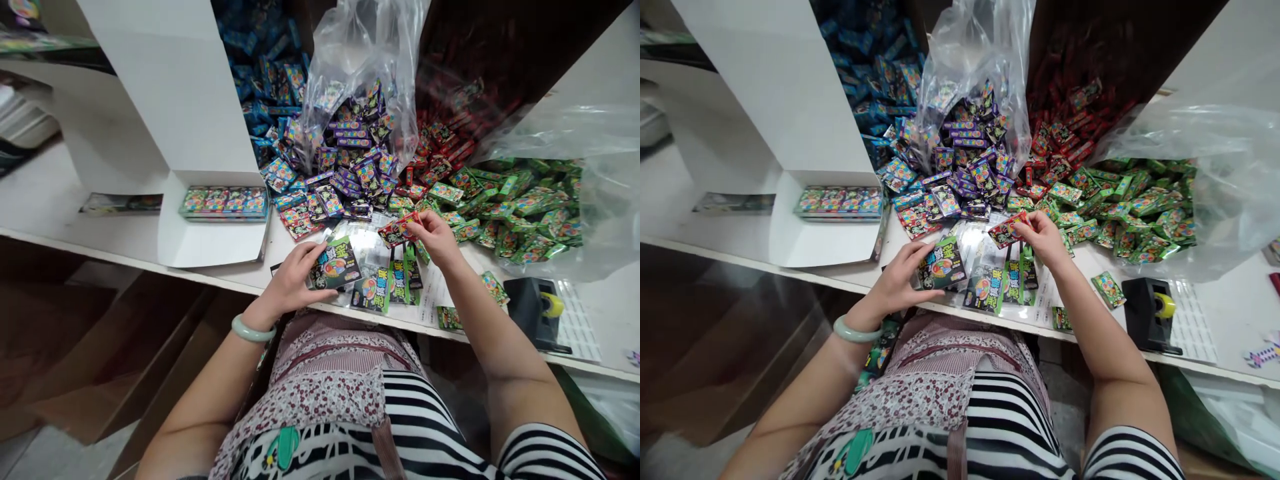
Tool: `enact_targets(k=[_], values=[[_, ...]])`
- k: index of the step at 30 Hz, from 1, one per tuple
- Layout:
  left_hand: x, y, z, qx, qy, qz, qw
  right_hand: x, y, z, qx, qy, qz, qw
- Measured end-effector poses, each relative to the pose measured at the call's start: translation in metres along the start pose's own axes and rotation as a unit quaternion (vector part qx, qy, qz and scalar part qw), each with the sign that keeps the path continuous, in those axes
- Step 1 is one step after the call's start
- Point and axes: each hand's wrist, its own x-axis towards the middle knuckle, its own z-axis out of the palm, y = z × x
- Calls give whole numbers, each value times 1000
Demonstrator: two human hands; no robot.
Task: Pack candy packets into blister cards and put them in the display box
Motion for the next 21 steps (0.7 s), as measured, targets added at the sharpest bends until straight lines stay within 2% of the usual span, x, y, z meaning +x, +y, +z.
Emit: enact_targets(k=[3, 6, 8, 10, 12, 15, 17, 18, 20, 21], values=[[-6, 0, -3, 5, 5, -4, 1000, -9, 0, 11, -3, -23, -26, 999], [-9, 0, -4, 4, 9, -3, 1000, -12, 7, 16, -29, -52, 0, 998], [-9, 1, -3, 2, 8, -9, 1000, -11, 12, 17, -79, -71, 21, 994], [-10, 1, -2, 1, 5, -17, 1000, -10, 11, 18, -167, -87, 5, 982], [-10, 1, 0, -4, 1, -19, 1000, -8, 3, 20, -291, -92, -35, 952], [-9, 0, 2, -9, 0, -20, 1000, -5, -18, 32, -491, -86, -60, 865], [-7, 1, 3, -7, -1, -17, 1000, -1, -31, 47, -577, -101, -52, 809], [-6, 1, 3, -5, -1, -15, 1000, 2, -35, 55, -598, -118, -46, 791], [-4, 2, 3, -1, 2, -11, 1000, 9, -38, 70, -597, -158, -32, 786], [-4, 3, 2, 1, 3, -12, 1000, 11, -37, 74, -575, -171, -32, 800]])
